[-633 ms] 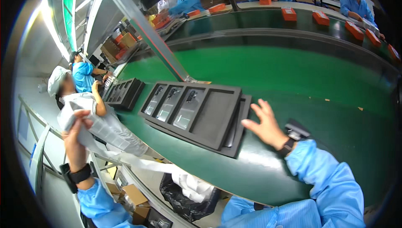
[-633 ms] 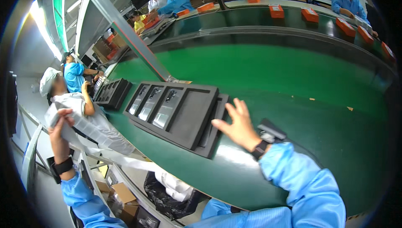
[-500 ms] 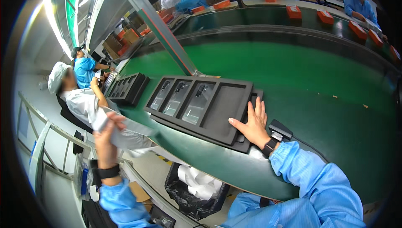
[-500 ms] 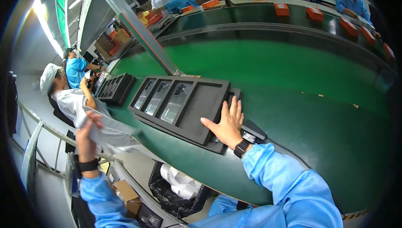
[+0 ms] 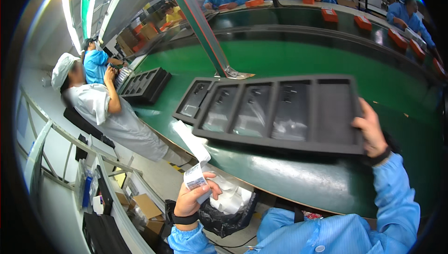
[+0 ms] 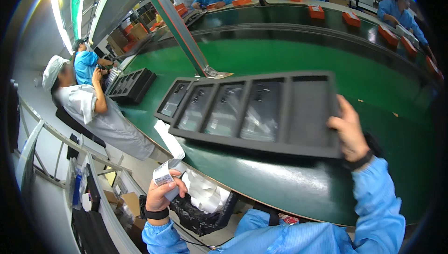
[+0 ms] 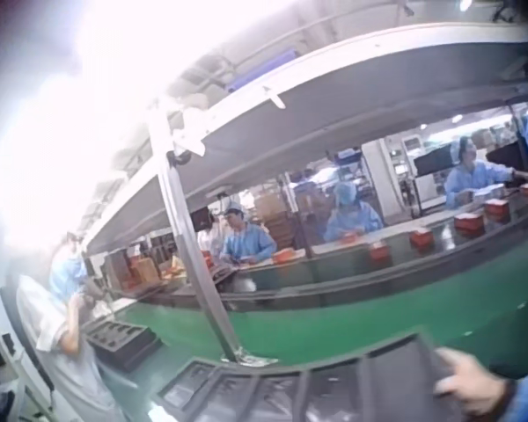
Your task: Applying serial number or identification labels to the back of mobile phone handsets at an assembly line.
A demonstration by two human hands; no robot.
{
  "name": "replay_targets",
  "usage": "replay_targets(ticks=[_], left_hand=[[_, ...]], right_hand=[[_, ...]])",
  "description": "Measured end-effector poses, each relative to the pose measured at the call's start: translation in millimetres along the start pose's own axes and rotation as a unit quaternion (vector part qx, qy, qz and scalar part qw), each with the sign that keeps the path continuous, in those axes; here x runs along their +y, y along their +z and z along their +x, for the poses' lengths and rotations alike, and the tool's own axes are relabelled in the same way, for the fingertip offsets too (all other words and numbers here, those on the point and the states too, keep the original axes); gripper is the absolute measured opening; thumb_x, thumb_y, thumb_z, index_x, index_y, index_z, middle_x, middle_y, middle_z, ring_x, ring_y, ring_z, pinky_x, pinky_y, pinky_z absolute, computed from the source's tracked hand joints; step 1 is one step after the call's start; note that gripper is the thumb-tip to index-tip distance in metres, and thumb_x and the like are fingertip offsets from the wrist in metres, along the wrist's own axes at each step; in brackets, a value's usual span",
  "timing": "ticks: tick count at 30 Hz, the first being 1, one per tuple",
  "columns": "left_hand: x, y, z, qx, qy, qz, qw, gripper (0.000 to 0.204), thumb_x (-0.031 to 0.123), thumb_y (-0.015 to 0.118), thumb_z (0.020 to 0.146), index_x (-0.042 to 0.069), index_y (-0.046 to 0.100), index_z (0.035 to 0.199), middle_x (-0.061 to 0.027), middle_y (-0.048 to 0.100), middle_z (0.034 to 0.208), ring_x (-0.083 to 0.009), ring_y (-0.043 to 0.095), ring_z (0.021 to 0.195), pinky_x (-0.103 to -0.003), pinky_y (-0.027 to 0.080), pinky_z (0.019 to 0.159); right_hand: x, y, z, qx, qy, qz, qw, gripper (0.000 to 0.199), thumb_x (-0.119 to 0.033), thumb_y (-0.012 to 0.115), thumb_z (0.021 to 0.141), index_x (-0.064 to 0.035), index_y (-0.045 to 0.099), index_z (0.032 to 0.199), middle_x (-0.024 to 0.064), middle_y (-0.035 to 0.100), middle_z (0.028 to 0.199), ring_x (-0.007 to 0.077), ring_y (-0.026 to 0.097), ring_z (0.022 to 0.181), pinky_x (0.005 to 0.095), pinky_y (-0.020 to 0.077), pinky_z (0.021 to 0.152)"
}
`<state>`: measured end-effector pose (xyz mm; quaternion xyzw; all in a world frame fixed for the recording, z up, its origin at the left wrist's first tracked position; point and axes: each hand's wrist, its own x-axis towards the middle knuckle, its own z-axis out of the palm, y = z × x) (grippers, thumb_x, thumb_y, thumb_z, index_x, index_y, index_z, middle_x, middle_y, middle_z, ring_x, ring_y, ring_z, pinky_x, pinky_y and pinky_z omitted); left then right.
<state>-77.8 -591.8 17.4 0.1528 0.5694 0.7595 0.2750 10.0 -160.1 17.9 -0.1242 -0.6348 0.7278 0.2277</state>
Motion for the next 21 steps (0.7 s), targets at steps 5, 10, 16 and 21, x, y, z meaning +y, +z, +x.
replay_targets(ticks=[5,10,16,21], left_hand=[[-12,15,16,-0.020,0.008,-0.008,1.000,0.037,0.010,0.059,0.079,-0.006,0.050,0.111,-0.0211,0.062,0.079,-0.0235,0.058,0.066,-0.032,0.045,0.066],[-21,72,54,-0.151,-0.070,-0.010,0.986,0.052,0.006,0.055,0.078,-0.006,0.036,0.125,-0.0195,0.061,0.082,-0.0208,0.058,0.069,-0.032,0.046,0.071],[-52,160,81,-0.322,-0.162,-0.049,0.931,0.069,-0.005,0.045,0.078,-0.001,0.013,0.139,-0.0189,0.060,0.095,-0.0187,0.057,0.077,-0.031,0.044,0.078],[-82,189,74,-0.292,-0.192,-0.029,0.936,0.077,-0.003,0.049,0.076,0.002,0.007,0.141,-0.0255,0.060,0.093,-0.0257,0.060,0.074,-0.035,0.045,0.076]], right_hand=[[-34,-139,-113,0.130,0.001,0.040,0.991,0.070,-0.001,0.043,0.060,0.0075,0.035,0.129,0.0155,0.050,0.121,0.0205,0.053,0.107,0.0291,0.0423,0.093],[-12,-260,-194,0.204,0.037,-0.098,0.973,0.071,-0.001,0.042,0.059,0.0072,0.036,0.129,0.0138,0.051,0.121,0.0187,0.052,0.108,0.0268,0.0410,0.093],[-9,-290,-225,0.258,0.065,-0.373,0.889,0.064,0.000,0.046,0.064,0.0000,0.042,0.128,0.0103,0.048,0.125,0.0184,0.046,0.114,0.0279,0.0352,0.095],[-56,-170,-160,0.196,-0.128,-0.603,0.763,0.018,-0.008,0.054,0.082,0.0021,0.062,0.094,0.0141,0.060,0.097,0.0262,0.057,0.092,0.0338,0.0438,0.080]])
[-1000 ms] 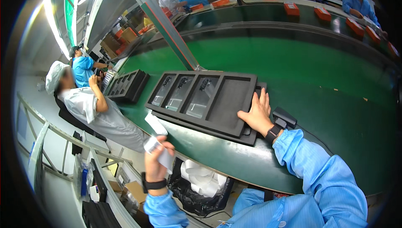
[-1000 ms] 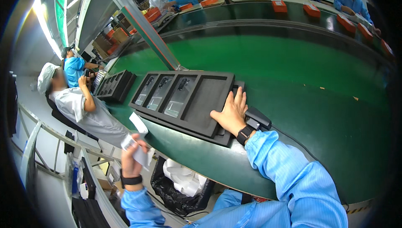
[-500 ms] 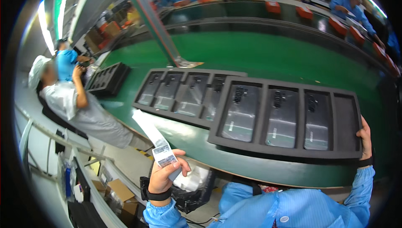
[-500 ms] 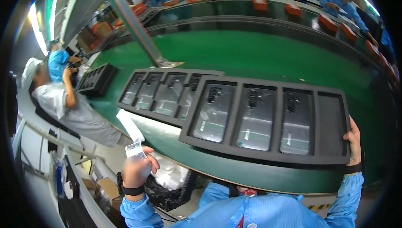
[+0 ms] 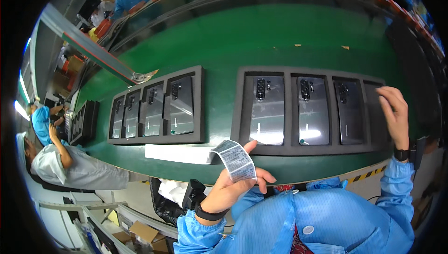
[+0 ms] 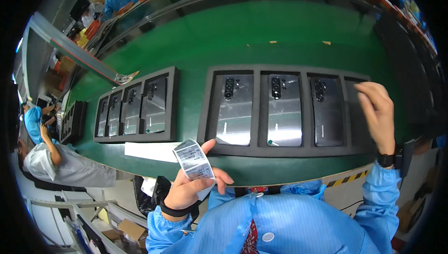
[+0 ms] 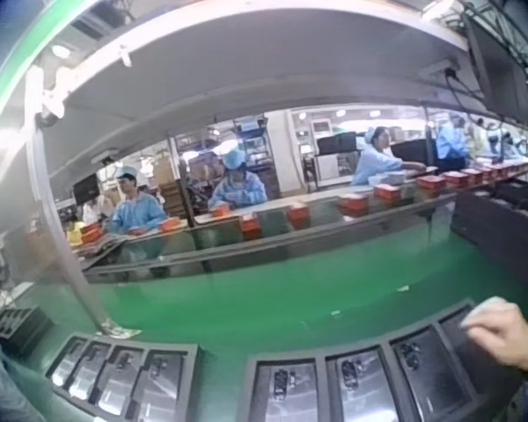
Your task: Applying serial number or identification labels to the back of mobile phone handsets at an assembly line.
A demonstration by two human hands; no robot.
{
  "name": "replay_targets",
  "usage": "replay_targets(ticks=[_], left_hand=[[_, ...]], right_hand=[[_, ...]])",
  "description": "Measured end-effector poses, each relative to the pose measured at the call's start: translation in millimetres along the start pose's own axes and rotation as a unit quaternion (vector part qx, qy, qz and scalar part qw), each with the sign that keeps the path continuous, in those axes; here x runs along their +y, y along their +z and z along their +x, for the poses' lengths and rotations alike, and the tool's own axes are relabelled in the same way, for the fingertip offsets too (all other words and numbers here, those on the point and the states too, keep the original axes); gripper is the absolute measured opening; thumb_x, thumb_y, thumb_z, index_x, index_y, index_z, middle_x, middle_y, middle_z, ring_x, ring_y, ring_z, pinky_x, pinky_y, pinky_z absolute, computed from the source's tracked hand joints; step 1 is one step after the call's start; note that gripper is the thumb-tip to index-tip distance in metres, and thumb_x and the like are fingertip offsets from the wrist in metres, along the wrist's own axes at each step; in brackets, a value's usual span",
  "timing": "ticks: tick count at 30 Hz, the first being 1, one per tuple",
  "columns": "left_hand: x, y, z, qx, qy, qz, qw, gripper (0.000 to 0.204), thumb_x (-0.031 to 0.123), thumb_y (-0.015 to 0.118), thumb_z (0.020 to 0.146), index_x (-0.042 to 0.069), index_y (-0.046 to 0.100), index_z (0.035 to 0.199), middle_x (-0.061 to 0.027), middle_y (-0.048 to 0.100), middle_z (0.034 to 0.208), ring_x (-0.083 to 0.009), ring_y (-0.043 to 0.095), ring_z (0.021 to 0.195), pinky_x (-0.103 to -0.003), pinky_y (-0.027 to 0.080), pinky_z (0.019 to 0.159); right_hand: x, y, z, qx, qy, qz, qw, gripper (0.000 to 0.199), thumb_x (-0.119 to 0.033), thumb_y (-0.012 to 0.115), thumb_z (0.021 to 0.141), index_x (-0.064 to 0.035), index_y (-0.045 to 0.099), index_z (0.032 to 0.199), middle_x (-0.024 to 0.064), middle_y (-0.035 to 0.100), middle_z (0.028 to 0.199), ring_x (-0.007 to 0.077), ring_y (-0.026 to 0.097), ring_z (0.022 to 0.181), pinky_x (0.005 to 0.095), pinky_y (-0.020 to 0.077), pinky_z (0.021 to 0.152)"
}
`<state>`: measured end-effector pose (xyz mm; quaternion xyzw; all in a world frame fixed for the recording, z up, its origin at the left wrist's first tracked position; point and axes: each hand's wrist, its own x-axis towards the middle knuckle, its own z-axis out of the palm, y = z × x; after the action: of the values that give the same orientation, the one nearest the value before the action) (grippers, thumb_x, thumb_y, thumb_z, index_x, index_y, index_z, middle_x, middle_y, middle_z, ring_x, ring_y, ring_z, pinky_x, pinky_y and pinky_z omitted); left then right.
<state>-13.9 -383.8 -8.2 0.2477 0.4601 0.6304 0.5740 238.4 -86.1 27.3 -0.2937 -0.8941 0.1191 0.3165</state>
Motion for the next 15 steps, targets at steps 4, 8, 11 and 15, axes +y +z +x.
replay_targets(ticks=[4,8,11,15], left_hand=[[-15,-6,-17,0.001,0.013,-0.027,1.000,0.078,-0.002,0.046,0.082,0.010,-0.002,0.142,-0.0257,0.058,0.102,-0.0257,0.060,0.078,-0.036,0.045,0.078],[-23,-2,-24,0.033,0.026,-0.056,0.998,0.082,-0.002,0.047,0.081,0.015,-0.006,0.142,-0.0217,0.057,0.102,-0.0273,0.061,0.077,-0.037,0.046,0.076],[-32,-6,-39,0.057,0.028,-0.082,0.995,0.077,-0.001,0.053,0.077,0.010,0.013,0.141,-0.0128,0.052,0.106,-0.0271,0.059,0.086,-0.037,0.047,0.078],[-47,-13,-54,0.156,0.000,-0.097,0.983,0.050,-0.002,0.054,0.075,0.001,0.041,0.123,-0.0090,0.049,0.116,-0.0210,0.048,0.110,-0.033,0.039,0.092]], right_hand=[[-107,64,4,-0.211,-0.134,0.283,0.926,0.022,-0.012,0.061,0.078,-0.0011,0.061,0.096,0.0092,0.063,0.083,0.0251,0.059,0.075,0.0341,0.0465,0.067],[-165,128,-19,-0.229,-0.183,0.430,0.854,0.033,-0.018,0.065,0.075,-0.0030,0.057,0.103,0.0088,0.060,0.082,0.0256,0.057,0.073,0.0350,0.0449,0.066],[-191,147,-30,-0.195,-0.210,0.436,0.853,0.032,-0.017,0.064,0.074,-0.0031,0.058,0.102,0.0066,0.056,0.084,0.0238,0.053,0.077,0.0344,0.0430,0.069],[-199,162,-40,-0.220,-0.225,0.400,0.861,0.034,-0.013,0.071,0.067,-0.0071,0.064,0.100,0.0046,0.056,0.092,0.0217,0.051,0.081,0.0331,0.0415,0.072]])
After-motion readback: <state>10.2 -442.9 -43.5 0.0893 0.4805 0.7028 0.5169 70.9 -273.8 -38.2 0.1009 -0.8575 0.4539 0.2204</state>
